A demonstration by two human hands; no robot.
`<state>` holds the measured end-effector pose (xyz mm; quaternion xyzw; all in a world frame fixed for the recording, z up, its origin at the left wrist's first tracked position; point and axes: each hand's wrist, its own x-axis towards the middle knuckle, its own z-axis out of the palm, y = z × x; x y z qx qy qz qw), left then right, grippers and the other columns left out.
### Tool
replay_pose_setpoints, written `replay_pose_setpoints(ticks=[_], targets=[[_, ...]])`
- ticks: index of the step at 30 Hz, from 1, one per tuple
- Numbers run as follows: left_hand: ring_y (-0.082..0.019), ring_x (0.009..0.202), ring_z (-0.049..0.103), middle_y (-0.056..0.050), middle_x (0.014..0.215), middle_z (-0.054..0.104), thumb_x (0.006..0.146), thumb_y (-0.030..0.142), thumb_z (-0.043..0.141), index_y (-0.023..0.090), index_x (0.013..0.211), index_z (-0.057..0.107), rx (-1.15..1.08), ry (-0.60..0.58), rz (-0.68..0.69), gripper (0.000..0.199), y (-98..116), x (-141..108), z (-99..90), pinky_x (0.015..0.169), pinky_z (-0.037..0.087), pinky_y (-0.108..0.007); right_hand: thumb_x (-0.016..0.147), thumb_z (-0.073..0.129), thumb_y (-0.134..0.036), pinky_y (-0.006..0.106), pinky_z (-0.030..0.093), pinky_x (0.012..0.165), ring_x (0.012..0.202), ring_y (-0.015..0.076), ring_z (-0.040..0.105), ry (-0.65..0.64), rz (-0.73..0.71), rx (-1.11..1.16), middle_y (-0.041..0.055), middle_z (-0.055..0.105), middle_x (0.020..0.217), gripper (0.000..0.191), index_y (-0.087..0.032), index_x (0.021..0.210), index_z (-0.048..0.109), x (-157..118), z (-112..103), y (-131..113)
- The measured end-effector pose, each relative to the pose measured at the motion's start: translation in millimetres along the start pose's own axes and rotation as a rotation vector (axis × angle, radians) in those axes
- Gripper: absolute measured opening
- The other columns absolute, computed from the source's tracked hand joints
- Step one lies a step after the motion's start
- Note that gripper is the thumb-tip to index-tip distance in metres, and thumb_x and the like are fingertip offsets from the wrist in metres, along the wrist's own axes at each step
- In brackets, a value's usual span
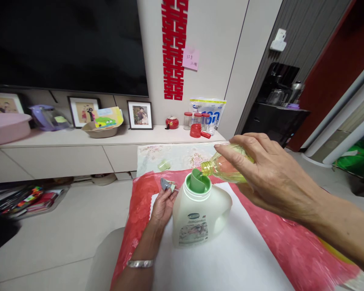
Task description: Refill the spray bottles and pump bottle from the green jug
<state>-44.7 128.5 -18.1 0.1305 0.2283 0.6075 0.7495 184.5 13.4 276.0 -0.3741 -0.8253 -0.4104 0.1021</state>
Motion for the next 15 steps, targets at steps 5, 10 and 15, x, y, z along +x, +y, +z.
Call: replay_pose_setpoints(ticks=[5, 10, 15], targets=[[-0.017, 0.086, 0.075, -0.002, 0.095, 0.076, 0.076, 0.012, 0.077, 0.021, 0.099, 0.064, -0.004, 0.013, -0.001, 0.029, -0.4, 0.6, -0.2, 0.084, 0.058, -0.030, 0.088, 0.045, -0.020, 0.043, 0.053, 0.083, 0.110, 0.0274, 0.049, 0.000, -0.011, -0.013, 0.0114, 0.048, 0.131, 0.054, -0.018, 0.142, 0.042, 0.7, -0.6, 0.8], [-0.016, 0.085, 0.075, -0.002, 0.094, 0.076, 0.076, 0.012, 0.077, 0.022, 0.098, 0.064, 0.000, 0.011, -0.003, 0.027, -0.6, 0.5, -0.4, 0.084, 0.058, -0.030, 0.089, 0.044, -0.021, 0.043, 0.053, 0.084, 0.112, 0.0271, 0.049, 0.005, -0.015, -0.028, 0.0115, 0.048, 0.131, 0.052, -0.018, 0.141, 0.043, 0.9, -0.1, 2.4], [-0.016, 0.087, 0.074, -0.002, 0.094, 0.075, 0.077, 0.013, 0.077, 0.022, 0.100, 0.064, -0.001, 0.001, 0.000, 0.028, -0.4, -0.3, -0.7, 0.087, 0.057, -0.031, 0.092, 0.045, -0.024, 0.043, 0.053, 0.085, 0.113, 0.0274, 0.049, -0.012, -0.021, -0.032, 0.0120, 0.047, 0.132, 0.050, -0.018, 0.141, 0.043, 0.5, -0.6, 2.7]])
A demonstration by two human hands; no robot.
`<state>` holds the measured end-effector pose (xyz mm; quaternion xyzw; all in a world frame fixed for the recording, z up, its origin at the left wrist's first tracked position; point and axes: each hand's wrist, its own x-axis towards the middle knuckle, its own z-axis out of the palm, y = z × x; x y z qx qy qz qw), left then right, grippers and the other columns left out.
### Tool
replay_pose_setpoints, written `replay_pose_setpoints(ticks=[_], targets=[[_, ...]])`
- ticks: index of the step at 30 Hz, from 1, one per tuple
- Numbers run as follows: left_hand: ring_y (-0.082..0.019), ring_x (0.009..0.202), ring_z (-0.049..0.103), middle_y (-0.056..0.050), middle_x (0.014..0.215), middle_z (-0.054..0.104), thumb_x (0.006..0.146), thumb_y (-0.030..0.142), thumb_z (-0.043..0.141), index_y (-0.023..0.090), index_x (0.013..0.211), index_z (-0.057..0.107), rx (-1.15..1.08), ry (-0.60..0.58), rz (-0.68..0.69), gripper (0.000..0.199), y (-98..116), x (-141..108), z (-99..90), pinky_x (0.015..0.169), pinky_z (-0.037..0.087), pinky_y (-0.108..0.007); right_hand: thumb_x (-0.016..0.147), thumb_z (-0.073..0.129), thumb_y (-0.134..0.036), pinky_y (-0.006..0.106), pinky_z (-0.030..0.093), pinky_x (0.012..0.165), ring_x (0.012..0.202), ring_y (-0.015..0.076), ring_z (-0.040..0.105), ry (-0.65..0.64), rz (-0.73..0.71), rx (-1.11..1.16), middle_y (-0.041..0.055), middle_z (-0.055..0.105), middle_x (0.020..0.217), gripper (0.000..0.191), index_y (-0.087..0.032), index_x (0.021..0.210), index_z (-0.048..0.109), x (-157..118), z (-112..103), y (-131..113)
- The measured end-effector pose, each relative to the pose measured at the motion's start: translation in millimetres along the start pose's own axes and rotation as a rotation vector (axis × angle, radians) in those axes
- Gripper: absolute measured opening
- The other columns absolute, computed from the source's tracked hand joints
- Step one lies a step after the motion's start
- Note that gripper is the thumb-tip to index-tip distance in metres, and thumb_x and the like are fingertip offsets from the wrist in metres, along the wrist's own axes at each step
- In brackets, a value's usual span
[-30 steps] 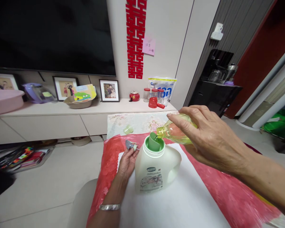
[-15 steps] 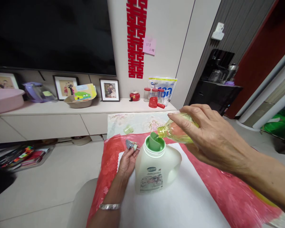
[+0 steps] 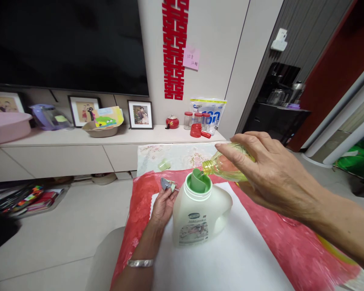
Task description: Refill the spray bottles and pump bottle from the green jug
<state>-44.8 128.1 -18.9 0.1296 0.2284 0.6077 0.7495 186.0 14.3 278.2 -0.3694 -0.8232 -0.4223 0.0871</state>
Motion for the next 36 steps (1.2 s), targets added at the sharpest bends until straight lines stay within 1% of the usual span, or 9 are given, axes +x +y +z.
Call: replay_pose_setpoints(ticks=[4, 12, 18, 23, 29, 36], targets=[[-0.017, 0.088, 0.073, -0.002, 0.095, 0.074, 0.077, 0.012, 0.077, 0.022, 0.099, 0.064, -0.002, 0.002, 0.002, 0.027, -0.3, -0.2, -0.3, 0.090, 0.056, -0.033, 0.094, 0.044, -0.027, 0.044, 0.052, 0.085, 0.115, 0.0284, 0.048, -0.009, 0.002, 0.015, 0.0121, 0.047, 0.133, 0.049, -0.018, 0.142, 0.043, -0.7, 0.4, 0.5], [-0.015, 0.085, 0.073, -0.001, 0.095, 0.074, 0.077, 0.012, 0.076, 0.022, 0.097, 0.064, -0.007, 0.012, 0.000, 0.026, -0.2, -0.3, 1.3, 0.086, 0.057, -0.030, 0.095, 0.047, -0.027, 0.046, 0.052, 0.086, 0.116, 0.0304, 0.048, -0.020, -0.007, 0.012, 0.0134, 0.046, 0.134, 0.050, -0.017, 0.143, 0.042, -1.9, 0.5, 2.4], [-0.016, 0.087, 0.073, -0.002, 0.094, 0.074, 0.077, 0.011, 0.077, 0.021, 0.098, 0.064, -0.007, 0.009, 0.003, 0.027, -0.7, 0.6, 0.0, 0.088, 0.056, -0.031, 0.095, 0.047, -0.028, 0.047, 0.051, 0.088, 0.118, 0.0307, 0.048, -0.022, -0.002, 0.009, 0.0135, 0.045, 0.135, 0.050, -0.017, 0.144, 0.043, -3.6, 1.4, 4.2], [-0.016, 0.086, 0.074, -0.001, 0.093, 0.073, 0.076, 0.011, 0.076, 0.022, 0.098, 0.062, -0.009, 0.019, 0.005, 0.028, -2.0, 2.0, -1.1, 0.090, 0.056, -0.033, 0.091, 0.051, -0.025, 0.046, 0.051, 0.088, 0.119, 0.0313, 0.048, -0.034, 0.001, 0.006, 0.0127, 0.044, 0.137, 0.054, -0.019, 0.144, 0.043, -1.8, 1.5, 4.1], [-0.017, 0.088, 0.074, -0.001, 0.094, 0.073, 0.075, 0.012, 0.076, 0.023, 0.101, 0.062, -0.006, 0.018, 0.002, 0.031, -2.2, 2.7, -1.7, 0.094, 0.056, -0.035, 0.087, 0.051, -0.021, 0.046, 0.051, 0.090, 0.120, 0.0311, 0.048, -0.037, 0.007, -0.009, 0.0122, 0.044, 0.138, 0.059, -0.020, 0.145, 0.041, -3.3, 0.6, 3.9], [-0.016, 0.088, 0.074, -0.001, 0.093, 0.074, 0.075, 0.011, 0.077, 0.023, 0.096, 0.063, -0.017, 0.019, 0.002, 0.028, -1.9, 2.2, -1.0, 0.093, 0.055, -0.034, 0.082, 0.053, -0.019, 0.047, 0.052, 0.086, 0.118, 0.0327, 0.049, -0.032, -0.005, -0.015, 0.0132, 0.045, 0.135, 0.064, -0.020, 0.144, 0.038, -0.2, -1.5, 3.4]])
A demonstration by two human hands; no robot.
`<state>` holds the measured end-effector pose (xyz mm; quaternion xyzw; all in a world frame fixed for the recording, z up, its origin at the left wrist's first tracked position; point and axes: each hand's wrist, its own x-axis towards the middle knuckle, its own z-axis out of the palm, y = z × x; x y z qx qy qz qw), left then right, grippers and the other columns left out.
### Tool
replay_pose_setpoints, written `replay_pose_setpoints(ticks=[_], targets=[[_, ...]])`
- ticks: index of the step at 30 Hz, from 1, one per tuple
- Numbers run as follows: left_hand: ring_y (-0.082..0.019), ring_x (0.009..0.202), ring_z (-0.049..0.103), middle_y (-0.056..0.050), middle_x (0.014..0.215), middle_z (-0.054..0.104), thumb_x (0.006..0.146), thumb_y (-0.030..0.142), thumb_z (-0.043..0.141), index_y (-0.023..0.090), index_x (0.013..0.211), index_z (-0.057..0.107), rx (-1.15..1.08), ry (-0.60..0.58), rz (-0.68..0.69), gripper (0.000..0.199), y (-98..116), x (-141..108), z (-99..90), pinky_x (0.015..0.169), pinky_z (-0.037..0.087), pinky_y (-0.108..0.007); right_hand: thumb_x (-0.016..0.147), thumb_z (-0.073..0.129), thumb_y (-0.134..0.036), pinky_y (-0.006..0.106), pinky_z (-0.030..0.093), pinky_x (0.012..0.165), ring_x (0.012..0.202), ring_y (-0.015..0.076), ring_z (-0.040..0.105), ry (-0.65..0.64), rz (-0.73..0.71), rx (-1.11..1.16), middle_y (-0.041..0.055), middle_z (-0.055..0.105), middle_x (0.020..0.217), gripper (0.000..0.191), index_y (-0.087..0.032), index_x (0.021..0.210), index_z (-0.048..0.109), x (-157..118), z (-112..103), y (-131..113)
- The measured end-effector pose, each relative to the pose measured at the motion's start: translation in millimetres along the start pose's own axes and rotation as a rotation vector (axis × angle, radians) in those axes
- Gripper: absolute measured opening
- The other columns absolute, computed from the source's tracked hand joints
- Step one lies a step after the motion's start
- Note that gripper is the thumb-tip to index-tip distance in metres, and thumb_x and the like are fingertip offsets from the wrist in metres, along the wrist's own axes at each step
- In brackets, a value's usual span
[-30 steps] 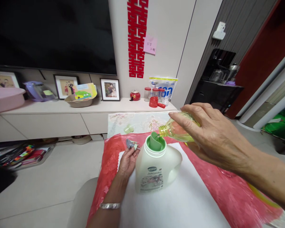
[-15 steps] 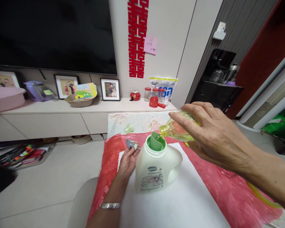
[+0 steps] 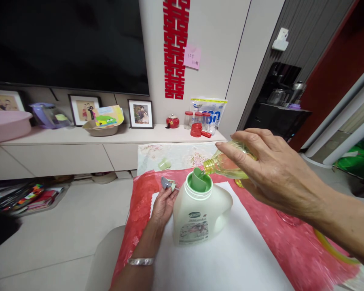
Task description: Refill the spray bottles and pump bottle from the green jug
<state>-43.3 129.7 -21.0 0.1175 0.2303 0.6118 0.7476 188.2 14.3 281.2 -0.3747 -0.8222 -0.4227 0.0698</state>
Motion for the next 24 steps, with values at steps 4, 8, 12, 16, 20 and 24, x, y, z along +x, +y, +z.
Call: replay_pose_setpoints(ticks=[4, 8, 12, 16, 20, 24], targets=[[-0.016, 0.089, 0.073, -0.001, 0.094, 0.074, 0.075, 0.012, 0.076, 0.024, 0.099, 0.064, 0.007, -0.009, 0.002, 0.029, -0.4, 0.2, -0.3, 0.096, 0.054, -0.036, 0.079, 0.053, -0.016, 0.047, 0.053, 0.087, 0.118, 0.0323, 0.049, -0.005, -0.004, -0.011, 0.0131, 0.045, 0.136, 0.067, -0.020, 0.144, 0.038, 1.2, -0.2, 0.5], [-0.016, 0.088, 0.073, -0.001, 0.094, 0.074, 0.075, 0.013, 0.076, 0.025, 0.104, 0.063, 0.017, -0.008, 0.006, 0.034, -1.1, 0.8, -0.9, 0.097, 0.054, -0.036, 0.079, 0.053, -0.019, 0.048, 0.052, 0.088, 0.119, 0.0328, 0.048, 0.009, -0.012, -0.024, 0.0137, 0.044, 0.136, 0.067, -0.020, 0.144, 0.040, 0.8, 0.6, 1.8], [-0.016, 0.089, 0.073, -0.001, 0.095, 0.074, 0.075, 0.013, 0.076, 0.025, 0.103, 0.063, 0.018, -0.004, 0.005, 0.033, -1.1, 0.8, -0.7, 0.097, 0.054, -0.036, 0.076, 0.049, -0.015, 0.047, 0.052, 0.088, 0.120, 0.0327, 0.048, 0.004, -0.028, -0.055, 0.0140, 0.044, 0.137, 0.068, -0.019, 0.144, 0.040, 1.5, 0.6, 2.9], [-0.016, 0.088, 0.073, -0.001, 0.094, 0.074, 0.075, 0.012, 0.076, 0.024, 0.099, 0.063, 0.011, -0.001, 0.003, 0.030, -0.6, 0.0, 0.4, 0.095, 0.055, -0.035, 0.075, 0.049, -0.014, 0.047, 0.052, 0.087, 0.120, 0.0337, 0.048, 0.004, -0.033, -0.067, 0.0148, 0.044, 0.137, 0.071, -0.019, 0.145, 0.039, 2.2, 0.0, 3.7], [-0.016, 0.087, 0.073, 0.000, 0.093, 0.074, 0.075, 0.011, 0.076, 0.024, 0.097, 0.063, 0.002, 0.000, 0.003, 0.028, -0.4, -0.6, 0.9, 0.095, 0.054, -0.035, 0.077, 0.048, -0.013, 0.047, 0.052, 0.088, 0.121, 0.0334, 0.048, 0.002, -0.034, -0.070, 0.0145, 0.044, 0.137, 0.069, -0.020, 0.145, 0.039, 3.0, -1.0, 4.5], [-0.016, 0.087, 0.073, -0.001, 0.094, 0.074, 0.075, 0.011, 0.076, 0.023, 0.097, 0.062, -0.001, 0.003, 0.002, 0.028, 0.0, -0.9, 1.2, 0.096, 0.054, -0.036, 0.080, 0.046, -0.014, 0.047, 0.052, 0.088, 0.121, 0.0333, 0.049, 0.005, -0.042, -0.085, 0.0148, 0.044, 0.137, 0.064, -0.020, 0.144, 0.039, 3.5, -2.0, 5.1]])
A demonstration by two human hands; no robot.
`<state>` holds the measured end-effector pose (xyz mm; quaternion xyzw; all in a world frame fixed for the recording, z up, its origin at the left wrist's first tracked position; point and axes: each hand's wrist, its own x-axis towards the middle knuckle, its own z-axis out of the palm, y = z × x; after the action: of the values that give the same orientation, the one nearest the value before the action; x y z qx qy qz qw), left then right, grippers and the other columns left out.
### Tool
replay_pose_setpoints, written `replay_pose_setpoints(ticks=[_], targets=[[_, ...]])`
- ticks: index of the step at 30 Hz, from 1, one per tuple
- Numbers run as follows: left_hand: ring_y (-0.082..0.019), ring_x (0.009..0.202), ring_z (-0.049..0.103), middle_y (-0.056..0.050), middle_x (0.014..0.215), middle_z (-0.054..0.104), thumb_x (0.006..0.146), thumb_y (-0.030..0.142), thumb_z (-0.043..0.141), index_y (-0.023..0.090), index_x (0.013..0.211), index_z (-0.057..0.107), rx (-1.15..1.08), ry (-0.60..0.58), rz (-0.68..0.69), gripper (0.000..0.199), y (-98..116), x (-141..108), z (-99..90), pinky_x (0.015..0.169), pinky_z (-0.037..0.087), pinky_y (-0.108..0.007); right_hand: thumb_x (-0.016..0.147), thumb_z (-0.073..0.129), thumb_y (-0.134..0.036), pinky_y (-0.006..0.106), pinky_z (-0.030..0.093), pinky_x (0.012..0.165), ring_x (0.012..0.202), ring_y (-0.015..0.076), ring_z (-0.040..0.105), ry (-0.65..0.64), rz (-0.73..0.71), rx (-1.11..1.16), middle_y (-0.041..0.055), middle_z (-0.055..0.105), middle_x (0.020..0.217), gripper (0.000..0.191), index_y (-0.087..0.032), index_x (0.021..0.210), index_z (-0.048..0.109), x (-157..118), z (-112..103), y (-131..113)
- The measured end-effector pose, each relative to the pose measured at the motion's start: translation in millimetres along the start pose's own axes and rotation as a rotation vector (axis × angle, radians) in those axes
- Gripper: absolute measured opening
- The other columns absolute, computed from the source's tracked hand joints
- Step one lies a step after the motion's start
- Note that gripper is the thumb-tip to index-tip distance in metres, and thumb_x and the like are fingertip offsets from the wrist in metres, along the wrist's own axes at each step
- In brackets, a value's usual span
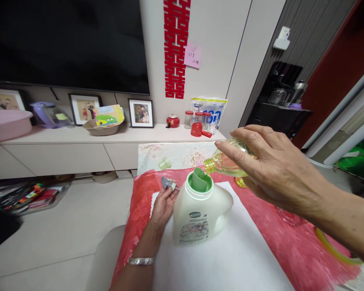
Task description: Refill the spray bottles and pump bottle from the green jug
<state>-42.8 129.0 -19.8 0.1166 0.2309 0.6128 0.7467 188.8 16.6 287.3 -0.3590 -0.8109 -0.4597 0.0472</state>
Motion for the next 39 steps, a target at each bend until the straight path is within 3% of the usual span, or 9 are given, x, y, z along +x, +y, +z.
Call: replay_pose_setpoints(ticks=[9, 18, 39], targets=[[-0.015, 0.082, 0.074, -0.001, 0.091, 0.075, 0.073, 0.011, 0.078, 0.022, 0.095, 0.059, -0.004, 0.011, 0.006, 0.030, 0.2, -1.2, 2.9, 0.085, 0.057, -0.030, 0.086, 0.043, -0.015, 0.047, 0.050, 0.090, 0.124, 0.0340, 0.047, -0.007, -0.017, -0.023, 0.0153, 0.043, 0.139, 0.061, -0.020, 0.146, 0.035, 1.5, -0.8, 0.9], [-0.014, 0.082, 0.074, 0.001, 0.087, 0.075, 0.071, 0.010, 0.078, 0.022, 0.091, 0.060, -0.016, 0.005, 0.003, 0.030, 0.7, -1.9, 3.7, 0.084, 0.056, -0.030, 0.094, 0.043, -0.023, 0.047, 0.048, 0.093, 0.127, 0.0348, 0.046, -0.018, -0.040, -0.034, 0.0152, 0.041, 0.141, 0.052, -0.022, 0.146, 0.035, 1.8, -1.9, 3.8], [-0.015, 0.082, 0.075, 0.001, 0.086, 0.075, 0.072, 0.009, 0.076, 0.022, 0.094, 0.060, -0.016, 0.018, 0.009, 0.030, 0.3, -1.8, 4.7, 0.084, 0.058, -0.030, 0.100, 0.038, -0.022, 0.044, 0.049, 0.087, 0.121, 0.0342, 0.052, 0.066, -0.078, -0.130, 0.0146, 0.047, 0.136, 0.041, -0.021, 0.141, 0.037, 11.1, -7.6, -1.3]])
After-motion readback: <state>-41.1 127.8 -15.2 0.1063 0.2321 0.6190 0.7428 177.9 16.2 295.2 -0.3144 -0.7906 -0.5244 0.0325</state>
